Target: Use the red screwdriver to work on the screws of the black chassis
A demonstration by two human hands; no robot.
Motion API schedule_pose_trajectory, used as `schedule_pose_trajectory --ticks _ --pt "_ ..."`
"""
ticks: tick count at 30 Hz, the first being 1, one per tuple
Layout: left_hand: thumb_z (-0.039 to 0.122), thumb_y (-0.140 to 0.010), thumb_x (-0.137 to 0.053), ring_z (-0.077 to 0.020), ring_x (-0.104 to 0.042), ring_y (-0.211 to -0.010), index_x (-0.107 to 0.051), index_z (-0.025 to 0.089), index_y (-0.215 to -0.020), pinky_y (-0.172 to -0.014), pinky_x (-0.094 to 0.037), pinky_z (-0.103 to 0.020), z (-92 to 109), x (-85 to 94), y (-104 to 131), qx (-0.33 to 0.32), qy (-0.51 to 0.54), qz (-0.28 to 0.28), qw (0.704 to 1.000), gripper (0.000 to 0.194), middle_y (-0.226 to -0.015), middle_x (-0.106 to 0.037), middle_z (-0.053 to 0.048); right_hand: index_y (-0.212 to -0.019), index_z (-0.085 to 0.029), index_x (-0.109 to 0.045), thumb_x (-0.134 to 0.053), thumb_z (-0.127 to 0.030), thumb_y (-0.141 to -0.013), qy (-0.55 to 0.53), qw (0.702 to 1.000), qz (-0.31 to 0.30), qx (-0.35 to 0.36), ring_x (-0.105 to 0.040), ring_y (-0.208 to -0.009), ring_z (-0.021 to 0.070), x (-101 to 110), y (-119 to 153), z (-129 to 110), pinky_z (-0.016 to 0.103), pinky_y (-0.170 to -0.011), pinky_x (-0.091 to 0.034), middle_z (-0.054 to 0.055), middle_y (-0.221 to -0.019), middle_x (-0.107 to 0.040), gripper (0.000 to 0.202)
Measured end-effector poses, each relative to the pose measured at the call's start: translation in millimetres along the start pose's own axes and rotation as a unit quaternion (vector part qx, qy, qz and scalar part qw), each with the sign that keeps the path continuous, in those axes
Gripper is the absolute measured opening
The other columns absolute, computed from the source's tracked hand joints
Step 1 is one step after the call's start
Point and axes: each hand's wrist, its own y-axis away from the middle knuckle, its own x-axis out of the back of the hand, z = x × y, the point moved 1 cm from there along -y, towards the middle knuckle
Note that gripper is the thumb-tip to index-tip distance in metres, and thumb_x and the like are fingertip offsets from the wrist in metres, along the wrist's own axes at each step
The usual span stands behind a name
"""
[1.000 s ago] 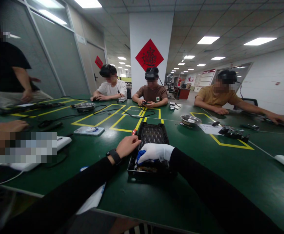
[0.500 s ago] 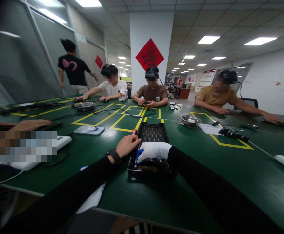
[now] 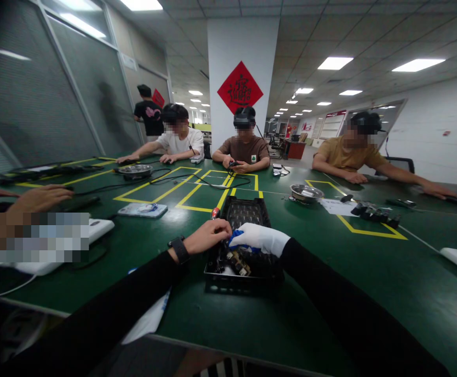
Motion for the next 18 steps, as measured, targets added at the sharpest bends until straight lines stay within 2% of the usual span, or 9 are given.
schedule_pose_trajectory --ticks 5,8,12,15,18 --pt "0.024 -0.075 -0.051 -0.0129 -0.051 -0.073 -0.063 0.016 -0.079 -0.069 -0.039 -0.022 2 0.0 2 0.014 0.003 0.001 1.0 0.014 -0.076 -0.06 0.0 -0.062 -0.014 -0.055 -0.058 -0.038 -0.066 -0.068 0.991 0.117 -0.017 -0.044 -0.049 0.0081 6 2 14 0.021 -0.049 -0.038 -0.004 -0.053 -0.05 0.025" --pt "0.031 -0.077 -0.052 -0.0132 -0.05 -0.073 -0.062 0.016 -0.078 -0.069 -0.039 -0.023 3 -0.9 2 0.011 0.002 0.01 1.0 0.018 -0.074 -0.059 -0.001 -0.057 -0.015 -0.05 -0.056 -0.037 -0.068 -0.119 0.98 0.153 -0.034 -0.042 -0.045 0.0078 2 5 16 0.021 -0.046 -0.036 -0.004 -0.048 -0.046 0.025" --pt "0.035 -0.08 -0.049 -0.0127 -0.048 -0.071 -0.06 0.015 -0.076 -0.066 -0.038 -0.023 2 -2.0 0 0.001 0.006 0.021 1.0 0.022 -0.072 -0.057 -0.001 -0.057 -0.015 -0.049 -0.055 -0.037 -0.07 -0.105 0.977 0.182 -0.025 -0.039 -0.043 0.0076 -5 6 8 0.021 -0.043 -0.032 -0.005 -0.046 -0.043 0.026" --pt "0.031 -0.081 -0.047 -0.0121 -0.047 -0.07 -0.057 0.015 -0.074 -0.065 -0.037 -0.023 -1 -1.1 -2 0.002 0.021 0.035 0.999 0.02 -0.071 -0.055 0.0 -0.068 -0.014 -0.055 -0.05 -0.041 -0.074 -0.07 0.97 0.231 -0.009 -0.045 -0.049 0.0097 -4 17 -4 0.023 -0.046 -0.036 -0.002 -0.055 -0.05 0.027" --pt "0.028 -0.081 -0.046 -0.0115 -0.046 -0.067 -0.054 0.014 -0.072 -0.063 -0.036 -0.023 -4 0.7 -3 0.029 0.035 0.063 0.997 0.019 -0.069 -0.053 0.001 -0.095 -0.018 -0.058 -0.045 -0.044 -0.08 -0.015 0.949 0.308 0.059 -0.055 -0.076 0.0153 -2 47 -21 0.028 -0.068 -0.043 0.003 -0.085 -0.06 0.033"
